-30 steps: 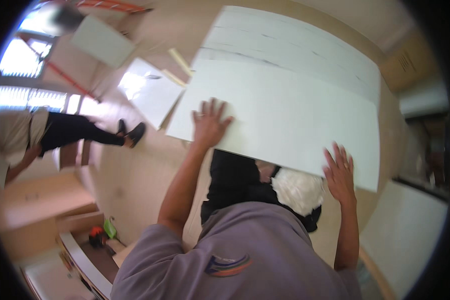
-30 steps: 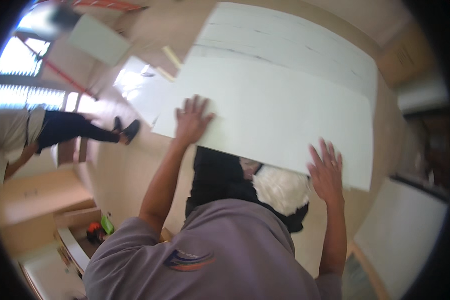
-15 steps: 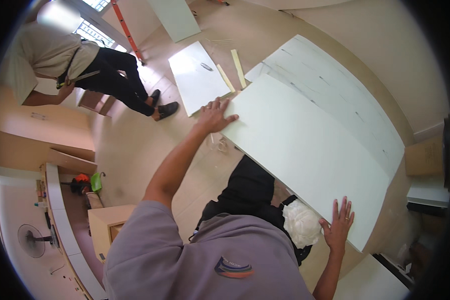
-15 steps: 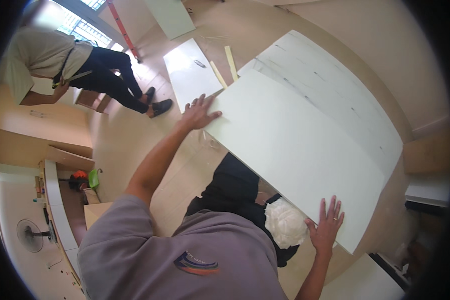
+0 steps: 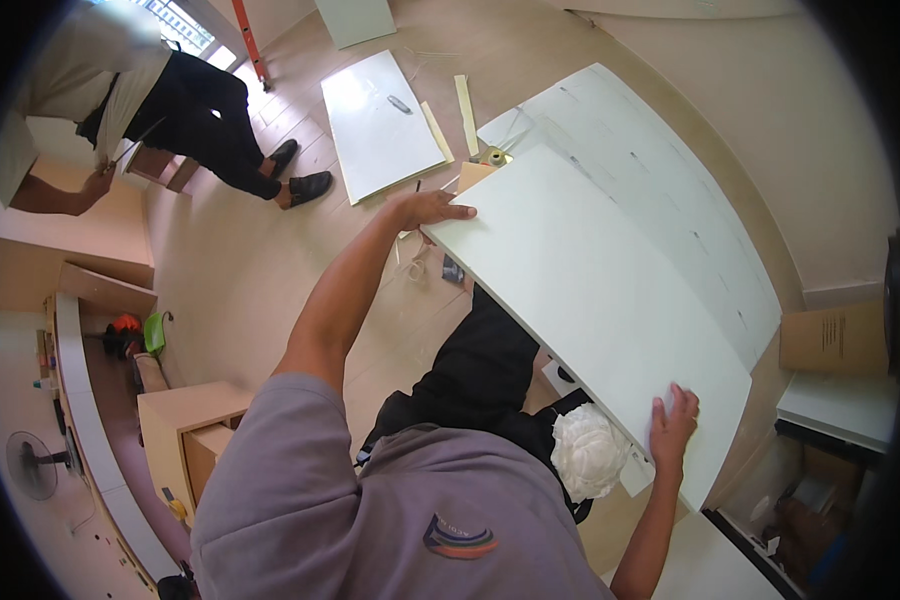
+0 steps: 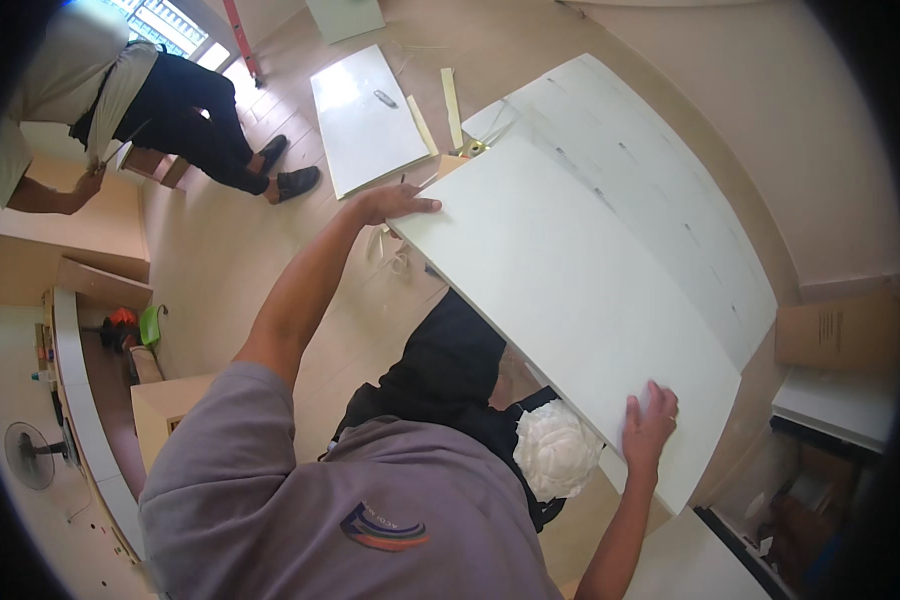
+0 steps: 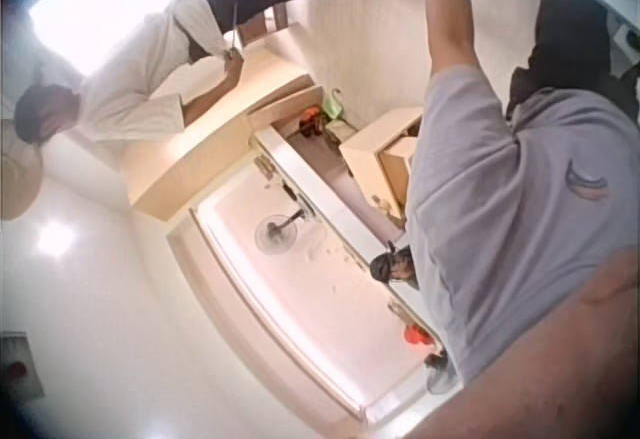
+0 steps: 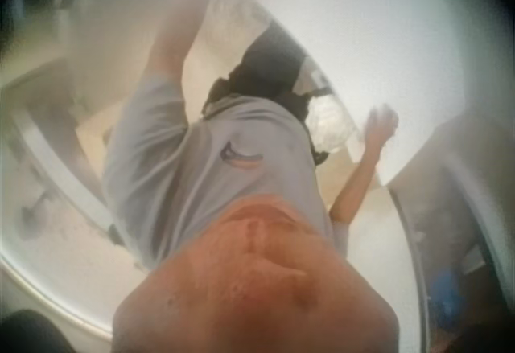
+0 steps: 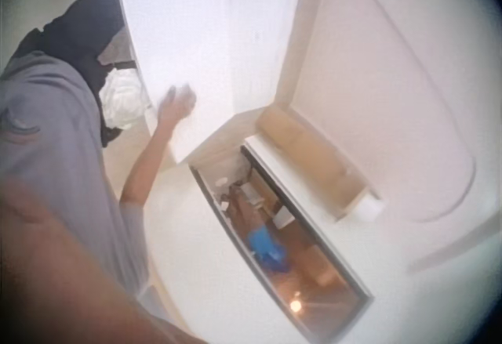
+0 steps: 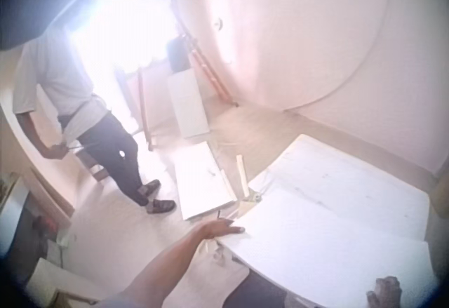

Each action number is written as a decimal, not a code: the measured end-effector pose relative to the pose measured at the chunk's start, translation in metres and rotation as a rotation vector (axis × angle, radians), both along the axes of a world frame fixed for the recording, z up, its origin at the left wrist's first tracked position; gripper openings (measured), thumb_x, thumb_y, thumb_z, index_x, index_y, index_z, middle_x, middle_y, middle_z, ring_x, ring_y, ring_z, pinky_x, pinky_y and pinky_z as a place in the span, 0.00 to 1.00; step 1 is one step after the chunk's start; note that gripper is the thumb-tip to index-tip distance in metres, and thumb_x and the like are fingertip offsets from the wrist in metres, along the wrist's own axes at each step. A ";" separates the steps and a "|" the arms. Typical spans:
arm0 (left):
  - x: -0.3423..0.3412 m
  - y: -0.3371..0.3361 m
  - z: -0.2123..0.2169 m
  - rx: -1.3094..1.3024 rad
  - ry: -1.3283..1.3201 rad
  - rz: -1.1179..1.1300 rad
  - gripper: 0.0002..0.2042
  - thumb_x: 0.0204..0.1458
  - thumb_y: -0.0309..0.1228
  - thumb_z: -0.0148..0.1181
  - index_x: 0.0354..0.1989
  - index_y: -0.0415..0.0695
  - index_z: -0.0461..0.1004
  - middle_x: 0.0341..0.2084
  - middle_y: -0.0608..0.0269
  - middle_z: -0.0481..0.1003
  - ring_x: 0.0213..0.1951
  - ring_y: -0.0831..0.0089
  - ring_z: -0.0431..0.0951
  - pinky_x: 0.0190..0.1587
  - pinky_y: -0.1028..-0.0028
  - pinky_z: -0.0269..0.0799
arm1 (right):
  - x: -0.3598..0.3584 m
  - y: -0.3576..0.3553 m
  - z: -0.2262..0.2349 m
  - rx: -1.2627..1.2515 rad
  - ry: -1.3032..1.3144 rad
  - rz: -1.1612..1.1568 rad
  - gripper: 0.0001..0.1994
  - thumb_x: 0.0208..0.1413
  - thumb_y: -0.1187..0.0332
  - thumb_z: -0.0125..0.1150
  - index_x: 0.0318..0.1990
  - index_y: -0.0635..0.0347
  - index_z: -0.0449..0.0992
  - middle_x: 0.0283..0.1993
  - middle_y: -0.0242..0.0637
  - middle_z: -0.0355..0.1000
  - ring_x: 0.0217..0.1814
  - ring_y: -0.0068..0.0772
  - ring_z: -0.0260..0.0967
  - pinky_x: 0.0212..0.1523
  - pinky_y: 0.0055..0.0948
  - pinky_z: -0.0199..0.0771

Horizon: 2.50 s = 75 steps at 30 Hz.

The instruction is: The person sits on the floor and wipes a white cabinet door with a cloth. They then use a utility knife to cut a strip of edge banding and apply it to the edge of the door. Finally, they use a small block to press the edge banding into place.

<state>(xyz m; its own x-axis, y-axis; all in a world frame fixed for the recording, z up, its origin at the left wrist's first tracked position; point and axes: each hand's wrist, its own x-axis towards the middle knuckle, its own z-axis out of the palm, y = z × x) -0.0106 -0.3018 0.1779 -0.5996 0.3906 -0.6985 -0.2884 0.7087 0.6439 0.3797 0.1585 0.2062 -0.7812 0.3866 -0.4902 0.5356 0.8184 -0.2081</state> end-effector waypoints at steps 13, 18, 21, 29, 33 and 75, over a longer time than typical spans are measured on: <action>0.018 -0.022 -0.013 0.079 0.023 0.114 0.34 0.49 0.58 0.68 0.49 0.36 0.74 0.31 0.60 0.78 0.28 0.74 0.77 0.23 0.71 0.71 | -0.046 -0.078 0.023 0.138 -0.017 0.355 0.62 0.41 0.38 0.74 0.72 0.76 0.47 0.77 0.66 0.43 0.78 0.69 0.41 0.74 0.57 0.48; 0.040 -0.025 -0.005 0.134 0.020 0.150 0.35 0.50 0.57 0.68 0.52 0.36 0.73 0.32 0.61 0.78 0.29 0.73 0.78 0.25 0.69 0.74 | -0.049 -0.089 0.013 0.219 -0.016 0.333 0.60 0.44 0.40 0.72 0.71 0.78 0.48 0.76 0.66 0.44 0.79 0.66 0.42 0.75 0.53 0.49; 0.046 -0.019 -0.014 0.050 0.111 0.074 0.41 0.49 0.58 0.67 0.66 0.45 0.64 0.50 0.53 0.74 0.45 0.62 0.78 0.43 0.64 0.78 | -0.035 -0.075 0.003 0.246 0.073 0.305 0.58 0.46 0.42 0.72 0.72 0.78 0.48 0.77 0.65 0.43 0.80 0.62 0.41 0.76 0.52 0.47; 0.100 -0.051 -0.015 0.169 0.100 0.214 0.33 0.54 0.57 0.64 0.58 0.41 0.72 0.40 0.55 0.77 0.41 0.67 0.77 0.33 0.63 0.77 | -0.062 -0.115 0.002 0.396 -0.013 0.194 0.49 0.48 0.60 0.73 0.73 0.67 0.50 0.76 0.59 0.47 0.76 0.62 0.50 0.70 0.58 0.57; 0.124 -0.034 0.029 0.079 0.011 0.267 0.34 0.55 0.56 0.63 0.61 0.41 0.68 0.41 0.57 0.78 0.36 0.66 0.79 0.31 0.63 0.78 | -0.046 -0.102 -0.015 0.427 0.031 0.183 0.47 0.47 0.63 0.71 0.73 0.65 0.50 0.77 0.58 0.47 0.77 0.61 0.49 0.71 0.60 0.57; -0.026 0.045 0.010 -0.245 0.357 -0.639 0.38 0.64 0.61 0.41 0.55 0.31 0.75 0.45 0.44 0.79 0.47 0.58 0.77 0.56 0.65 0.68 | -0.003 -0.067 -0.034 0.203 0.559 0.120 0.36 0.52 0.83 0.51 0.68 0.36 0.69 0.72 0.49 0.59 0.76 0.52 0.54 0.75 0.61 0.41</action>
